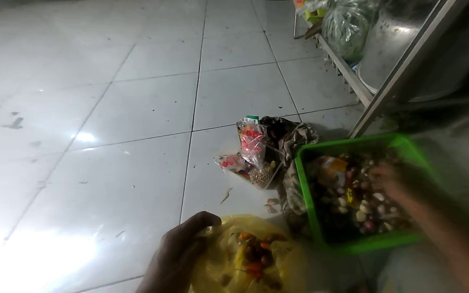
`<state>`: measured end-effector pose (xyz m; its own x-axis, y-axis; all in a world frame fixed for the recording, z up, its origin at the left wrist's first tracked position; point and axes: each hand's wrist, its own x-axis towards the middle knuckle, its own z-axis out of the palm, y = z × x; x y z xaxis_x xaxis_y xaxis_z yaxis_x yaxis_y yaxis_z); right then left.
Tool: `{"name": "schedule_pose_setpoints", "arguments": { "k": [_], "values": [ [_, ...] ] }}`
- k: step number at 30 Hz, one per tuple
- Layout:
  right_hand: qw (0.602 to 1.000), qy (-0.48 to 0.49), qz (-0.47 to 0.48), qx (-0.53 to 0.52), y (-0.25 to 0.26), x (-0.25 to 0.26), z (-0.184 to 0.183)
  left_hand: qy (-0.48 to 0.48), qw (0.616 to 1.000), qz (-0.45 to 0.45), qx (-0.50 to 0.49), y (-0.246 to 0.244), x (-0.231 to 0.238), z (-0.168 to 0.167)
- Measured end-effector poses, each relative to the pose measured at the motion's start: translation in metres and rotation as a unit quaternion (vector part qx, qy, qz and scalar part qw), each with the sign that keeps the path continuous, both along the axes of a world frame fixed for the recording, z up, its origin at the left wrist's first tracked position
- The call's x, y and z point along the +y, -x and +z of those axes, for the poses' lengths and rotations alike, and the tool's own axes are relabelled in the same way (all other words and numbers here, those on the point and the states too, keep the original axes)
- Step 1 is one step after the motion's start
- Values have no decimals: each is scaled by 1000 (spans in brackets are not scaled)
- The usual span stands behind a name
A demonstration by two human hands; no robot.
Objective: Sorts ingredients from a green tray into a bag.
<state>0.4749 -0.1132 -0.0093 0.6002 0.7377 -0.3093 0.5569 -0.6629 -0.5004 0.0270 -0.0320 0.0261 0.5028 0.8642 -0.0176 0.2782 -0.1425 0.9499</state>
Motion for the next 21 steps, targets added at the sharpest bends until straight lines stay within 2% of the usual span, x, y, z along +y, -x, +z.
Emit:
{"name": "schedule_pose_setpoints", "arguments": {
  "k": [2, 4, 7, 9, 11, 13, 16, 17, 19, 21],
  "values": [
    [995, -68, -63, 28, -11, -8, 8, -2, 1000, 10, -6, 1, -1, -1],
    [984, -145, -87, 51, -22, -20, 10, 3, 1000, 20, -8, 1, -1, -1],
    [961, -230, -100, 113, 9, -27, 39, 13, 999, 38, -11, -3, -2, 2],
    [939, -303, -13, 161, 44, -23, 55, 13, 999, 40, -18, -5, -3, 3],
    [904, -351, 118, 212, 92, -13, 63, 12, 999, 49, -21, -6, -4, 2],
    [876, -363, 260, 183, 151, -4, 61, 6, 998, 59, -6, -6, -5, 2],
    [858, -264, 420, 131, 227, -2, 46, 6, 997, 80, 5, -6, -7, 3],
    [845, -212, 468, 150, 238, -4, 44, 7, 997, 79, -1, -5, -7, 3],
    [825, -180, 509, 169, 242, -7, 40, 15, 997, 75, -29, -3, -8, 3],
    [832, -251, 479, 126, 225, -11, 35, 31, 996, 66, -59, -2, -10, 5]
  ]
}}
